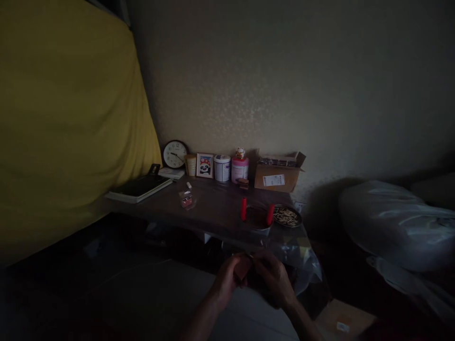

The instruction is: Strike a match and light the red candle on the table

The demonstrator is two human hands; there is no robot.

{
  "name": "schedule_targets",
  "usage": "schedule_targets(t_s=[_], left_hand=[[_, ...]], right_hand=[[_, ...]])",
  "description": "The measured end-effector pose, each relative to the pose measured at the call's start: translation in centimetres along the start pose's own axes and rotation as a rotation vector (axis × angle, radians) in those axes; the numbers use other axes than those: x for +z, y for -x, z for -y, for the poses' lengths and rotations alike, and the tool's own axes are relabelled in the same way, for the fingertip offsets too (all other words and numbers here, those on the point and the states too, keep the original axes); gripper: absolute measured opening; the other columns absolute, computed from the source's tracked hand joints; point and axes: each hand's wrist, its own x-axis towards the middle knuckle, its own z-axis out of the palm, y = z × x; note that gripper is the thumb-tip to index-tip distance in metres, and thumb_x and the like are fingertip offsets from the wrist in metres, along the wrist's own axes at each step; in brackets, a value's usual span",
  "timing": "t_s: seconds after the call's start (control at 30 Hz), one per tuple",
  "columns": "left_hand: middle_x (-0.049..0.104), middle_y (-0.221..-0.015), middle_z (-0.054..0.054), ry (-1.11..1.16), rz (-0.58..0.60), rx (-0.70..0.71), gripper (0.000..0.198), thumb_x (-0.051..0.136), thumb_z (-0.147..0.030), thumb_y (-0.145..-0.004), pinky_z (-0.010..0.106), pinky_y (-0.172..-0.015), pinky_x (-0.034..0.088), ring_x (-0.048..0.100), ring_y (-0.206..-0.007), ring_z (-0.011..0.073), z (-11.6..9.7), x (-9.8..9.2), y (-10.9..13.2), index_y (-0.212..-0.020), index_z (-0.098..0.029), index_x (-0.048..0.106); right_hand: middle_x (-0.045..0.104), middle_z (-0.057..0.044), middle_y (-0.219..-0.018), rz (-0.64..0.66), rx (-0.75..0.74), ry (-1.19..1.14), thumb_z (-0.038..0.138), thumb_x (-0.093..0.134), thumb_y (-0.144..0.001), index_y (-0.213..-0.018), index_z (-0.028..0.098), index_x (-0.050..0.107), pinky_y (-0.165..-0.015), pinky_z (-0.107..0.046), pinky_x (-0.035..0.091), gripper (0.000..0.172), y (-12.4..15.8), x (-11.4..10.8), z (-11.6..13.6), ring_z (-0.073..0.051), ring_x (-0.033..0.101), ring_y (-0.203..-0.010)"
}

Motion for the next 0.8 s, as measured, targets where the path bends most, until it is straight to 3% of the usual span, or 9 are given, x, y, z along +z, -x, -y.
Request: schedule_targets(t_s=[0.23,0.47,0.57,0.8], left_hand=[[0.067,-0.087,0.006,-0.003,0.029,0.058,0.041,0.057,-0.035,-0.068,0.022,-0.043,0.034,0.055,-0.059,0.0133,-0.5,0.6,0.3,-0.104,-0.018,0.061],[0.065,-0.070,0.002,-0.036,0.052,0.123,0.030,0.056,-0.037,-0.068,0.022,-0.041,0.029,0.050,-0.049,0.0106,-0.3,0.4,-0.1,-0.089,-0.017,0.064],[0.064,-0.067,0.000,-0.026,0.031,0.115,0.025,0.054,-0.034,-0.069,0.022,-0.043,0.029,0.051,-0.051,0.0114,-0.4,0.4,0.0,-0.085,-0.018,0.064],[0.067,-0.076,0.003,0.037,-0.009,0.091,0.018,0.054,-0.028,-0.066,0.026,-0.060,0.039,0.059,-0.076,0.0185,-1.1,0.7,0.6,-0.077,-0.018,0.065]], right_hand=[[0.068,-0.007,-0.086,0.035,0.021,-0.046,0.040,0.055,-0.080,-0.082,0.019,0.064,-0.072,-0.028,0.048,0.023,0.1,0.4,-0.4,-0.021,0.063,-0.081],[0.067,-0.004,-0.080,0.052,0.068,-0.066,0.045,0.055,-0.080,-0.082,0.019,0.063,-0.065,-0.025,0.048,0.027,0.4,0.7,-0.2,-0.020,0.063,-0.075],[0.064,-0.003,-0.078,0.046,0.002,-0.044,0.041,0.054,-0.082,-0.080,0.019,0.062,-0.066,-0.025,0.048,0.024,0.5,0.8,0.0,-0.018,0.062,-0.074],[0.059,-0.003,-0.078,0.005,-0.137,0.103,0.035,0.052,-0.083,-0.073,0.020,0.060,-0.063,-0.024,0.046,0.020,0.7,1.4,0.9,-0.017,0.060,-0.071]])
